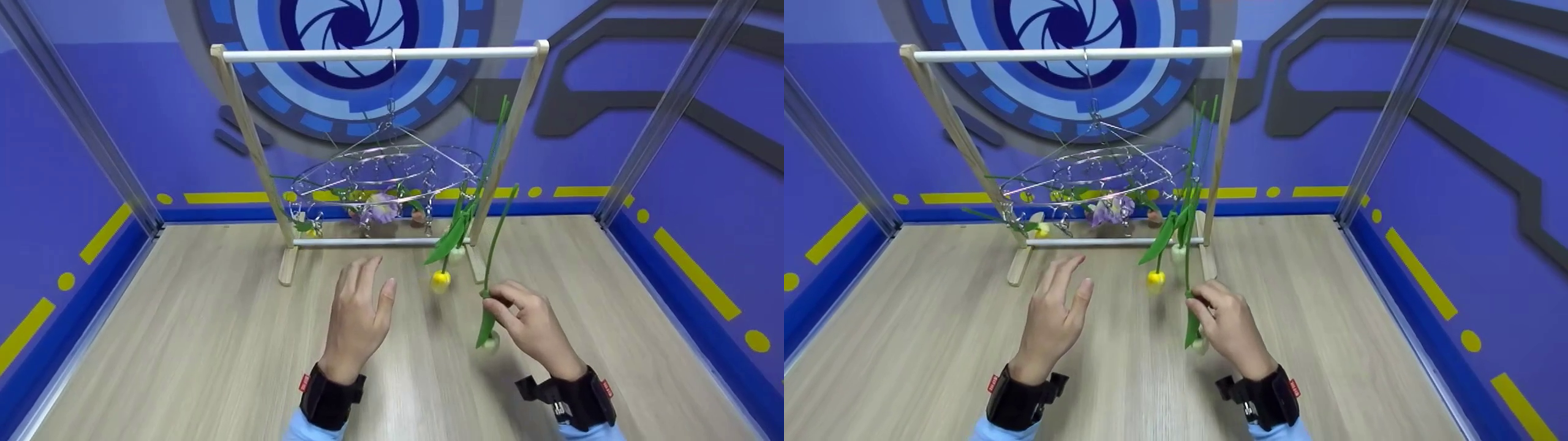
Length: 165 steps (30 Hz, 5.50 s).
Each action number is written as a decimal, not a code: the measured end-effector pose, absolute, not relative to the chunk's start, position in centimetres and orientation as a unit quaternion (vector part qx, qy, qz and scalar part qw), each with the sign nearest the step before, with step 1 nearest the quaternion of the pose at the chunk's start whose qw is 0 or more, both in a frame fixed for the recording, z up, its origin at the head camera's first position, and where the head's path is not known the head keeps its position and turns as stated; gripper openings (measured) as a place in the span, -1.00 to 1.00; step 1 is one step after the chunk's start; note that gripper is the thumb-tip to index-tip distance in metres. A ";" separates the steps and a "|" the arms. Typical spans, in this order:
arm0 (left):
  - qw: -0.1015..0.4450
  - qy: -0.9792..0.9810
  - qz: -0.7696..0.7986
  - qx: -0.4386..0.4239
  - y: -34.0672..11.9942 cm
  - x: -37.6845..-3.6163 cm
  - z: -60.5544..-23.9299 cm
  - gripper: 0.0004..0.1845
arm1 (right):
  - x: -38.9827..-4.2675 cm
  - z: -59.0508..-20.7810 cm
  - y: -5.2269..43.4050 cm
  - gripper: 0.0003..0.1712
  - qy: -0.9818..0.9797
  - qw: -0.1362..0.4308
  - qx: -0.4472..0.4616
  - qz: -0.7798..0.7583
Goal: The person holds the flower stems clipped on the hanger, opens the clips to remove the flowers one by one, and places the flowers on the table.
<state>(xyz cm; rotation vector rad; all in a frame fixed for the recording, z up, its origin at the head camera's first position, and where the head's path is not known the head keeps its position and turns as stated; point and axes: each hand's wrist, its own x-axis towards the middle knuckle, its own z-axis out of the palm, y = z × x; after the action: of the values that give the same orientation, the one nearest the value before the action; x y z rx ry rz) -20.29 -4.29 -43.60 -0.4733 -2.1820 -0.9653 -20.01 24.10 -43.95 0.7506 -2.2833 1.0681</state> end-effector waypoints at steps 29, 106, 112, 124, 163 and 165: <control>0.337 -0.866 -0.299 -0.218 -2.5 -20.1 -44.7 -0.58 | -20.1 -43.8 26.8 -0.79 -0.870 0.217 0.197 0.396; 0.283 -0.893 -0.129 -0.326 4.3 -18.4 -50.1 -0.48 | -24.3 -46.5 35.0 -0.71 -0.928 -0.055 0.129 0.346; 0.242 -0.904 -0.124 -0.329 4.3 -18.4 -50.4 -0.47 | -24.6 -47.1 35.4 -0.74 -0.923 -0.073 0.131 0.354; 0.158 -0.927 -0.112 -0.323 4.6 -18.1 -50.7 -0.43 | -25.1 -48.4 36.2 -0.78 -0.925 -0.097 0.134 0.342; 0.161 -0.928 -0.096 -0.321 5.0 -18.0 -50.5 -0.43 | -25.3 -48.9 36.8 -0.81 -0.933 -0.148 0.135 0.300; 0.161 -0.928 -0.098 -0.321 5.0 -18.0 -50.5 -0.43 | -25.3 -48.6 36.8 -0.79 -0.932 -0.148 0.146 0.296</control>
<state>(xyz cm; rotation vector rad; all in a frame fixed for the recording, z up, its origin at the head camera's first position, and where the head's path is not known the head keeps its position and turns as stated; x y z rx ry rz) -18.00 4.95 -50.45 -0.9160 -2.6499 -0.2811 -25.29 36.82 -48.63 0.5065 -3.2418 1.0301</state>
